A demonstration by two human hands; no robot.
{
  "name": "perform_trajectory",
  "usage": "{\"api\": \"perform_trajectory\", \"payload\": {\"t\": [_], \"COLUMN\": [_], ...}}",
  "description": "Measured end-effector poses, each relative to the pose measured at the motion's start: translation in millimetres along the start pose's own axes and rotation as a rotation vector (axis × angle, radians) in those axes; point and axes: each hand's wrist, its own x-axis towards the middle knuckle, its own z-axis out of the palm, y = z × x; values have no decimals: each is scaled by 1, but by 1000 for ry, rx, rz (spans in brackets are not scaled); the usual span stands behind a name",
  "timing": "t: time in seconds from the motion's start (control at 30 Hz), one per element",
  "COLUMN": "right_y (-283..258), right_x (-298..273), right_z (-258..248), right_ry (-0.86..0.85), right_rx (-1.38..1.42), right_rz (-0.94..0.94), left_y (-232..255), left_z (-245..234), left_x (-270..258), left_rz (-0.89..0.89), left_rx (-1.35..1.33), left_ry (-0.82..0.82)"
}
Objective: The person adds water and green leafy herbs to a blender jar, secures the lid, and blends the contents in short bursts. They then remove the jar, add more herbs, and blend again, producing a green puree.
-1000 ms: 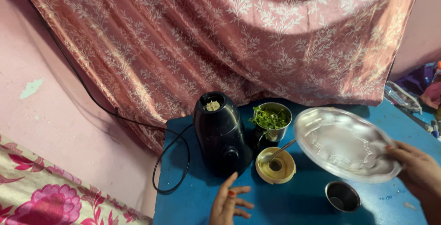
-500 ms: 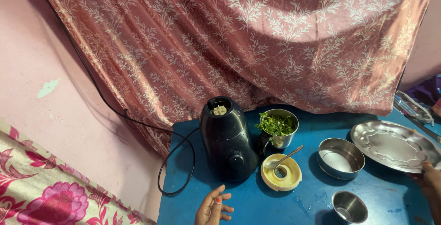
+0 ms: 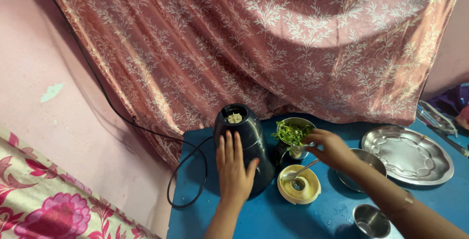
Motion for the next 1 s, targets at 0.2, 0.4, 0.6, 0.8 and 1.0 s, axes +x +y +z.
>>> {"api": "perform_trajectory", "payload": {"t": [0.2,0.4,0.6,0.8,1.0], "right_y": [-16,41,68,79,65], "right_x": [49,88,120,132,142], "right_z": [35,39,86,76,58], "right_ry": [-106,-302,-726,-778,-328], "right_rx": [-197,-136,-452,-239,-294], "right_rz": [-25,218,128,356,317], "left_y": [-10,-25,-25,-29,-33], "left_z": [21,32,38,40,48], "left_x": [48,42,41,42,37], "left_rz": [-77,22,25,31,55], "left_rx": [305,316,315,315,317], "left_ry": [-109,3,26,14,93]}}
